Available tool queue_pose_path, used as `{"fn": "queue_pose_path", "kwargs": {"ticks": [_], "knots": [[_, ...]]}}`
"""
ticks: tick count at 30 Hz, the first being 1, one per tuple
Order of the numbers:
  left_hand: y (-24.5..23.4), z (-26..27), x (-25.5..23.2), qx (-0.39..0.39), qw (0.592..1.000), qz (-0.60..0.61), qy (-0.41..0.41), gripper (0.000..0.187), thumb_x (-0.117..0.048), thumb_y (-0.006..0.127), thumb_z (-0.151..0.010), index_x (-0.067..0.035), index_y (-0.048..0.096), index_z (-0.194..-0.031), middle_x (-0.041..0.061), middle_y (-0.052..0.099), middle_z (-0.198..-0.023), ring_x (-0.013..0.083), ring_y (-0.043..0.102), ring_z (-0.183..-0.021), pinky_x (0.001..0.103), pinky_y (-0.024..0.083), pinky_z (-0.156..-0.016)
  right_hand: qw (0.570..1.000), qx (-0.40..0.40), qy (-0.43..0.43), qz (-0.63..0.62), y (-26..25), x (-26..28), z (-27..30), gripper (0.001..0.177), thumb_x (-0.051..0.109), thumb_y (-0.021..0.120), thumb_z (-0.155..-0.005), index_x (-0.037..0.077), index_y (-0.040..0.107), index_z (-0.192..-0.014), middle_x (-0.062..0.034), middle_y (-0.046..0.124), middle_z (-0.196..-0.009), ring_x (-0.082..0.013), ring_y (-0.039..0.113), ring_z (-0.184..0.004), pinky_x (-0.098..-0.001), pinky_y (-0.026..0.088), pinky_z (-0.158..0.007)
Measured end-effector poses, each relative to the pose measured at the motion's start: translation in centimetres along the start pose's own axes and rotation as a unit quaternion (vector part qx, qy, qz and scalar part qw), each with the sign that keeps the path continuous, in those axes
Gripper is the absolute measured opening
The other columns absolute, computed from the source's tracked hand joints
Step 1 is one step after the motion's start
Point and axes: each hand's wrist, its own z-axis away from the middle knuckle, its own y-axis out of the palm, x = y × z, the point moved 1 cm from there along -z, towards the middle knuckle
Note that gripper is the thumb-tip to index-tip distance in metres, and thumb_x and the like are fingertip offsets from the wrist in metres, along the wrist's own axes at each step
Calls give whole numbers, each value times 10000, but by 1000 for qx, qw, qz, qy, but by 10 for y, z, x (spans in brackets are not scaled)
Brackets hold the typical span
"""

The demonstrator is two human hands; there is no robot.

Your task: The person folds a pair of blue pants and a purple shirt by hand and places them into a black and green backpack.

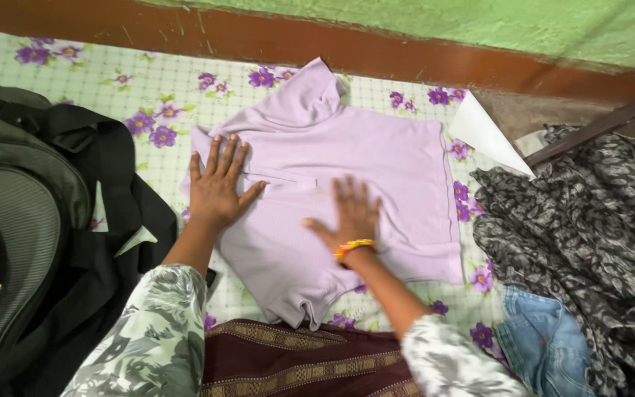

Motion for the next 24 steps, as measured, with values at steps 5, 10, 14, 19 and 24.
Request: {"fn": "queue_pose_path", "kwargs": {"ticks": [5,10,14,19,24], "knots": [[2,2,-1,-16,1000,1,5,879,-754,359,-931,-276,181,-1647,-18,131,-1722,222,31,-1586,577,17,-1244,985,8,172,25,-4,-150,43,1027,819,428,-833,243,173,-1644,-54,111,-1721,-322,45,-1577,-627,17,-1215],[0,-1,-8,107,991,-61,-49,831,-677,368,-938,-245,141,-1610,-16,63,-1698,226,-26,-1560,634,-35,-1188,976,-70,200,-43,-4,-248,65,773,551,531,-942,181,347,-1595,-107,306,-1653,-351,233,-1534,-650,111,-1165],[49,8,-117,-159,957,149,194,498,-135,485,-959,-12,510,-1441,208,489,-1507,396,418,-1446,579,315,-1207,962,-231,52,-135,-9,-295,-5,276,306,696,-1021,144,721,-1242,-147,656,-1247,-313,635,-1169,-411,519,-1045],[64,62,-321,-108,879,265,382,498,-310,645,-719,25,657,-1087,184,670,-1091,344,654,-993,447,541,-766,969,-117,157,-152,-3,-301,-140,311,296,810,-886,104,770,-1128,-153,751,-1005,-311,724,-902,-406,564,-824],[92,73,-345,-77,908,223,347,284,-85,636,-860,-14,701,-1127,155,673,-1248,277,679,-1082,364,588,-921,934,-29,287,-212,34,-325,-172,483,251,976,-731,49,704,-1074,-181,749,-970,-304,713,-788,-445,564,-769]]}}
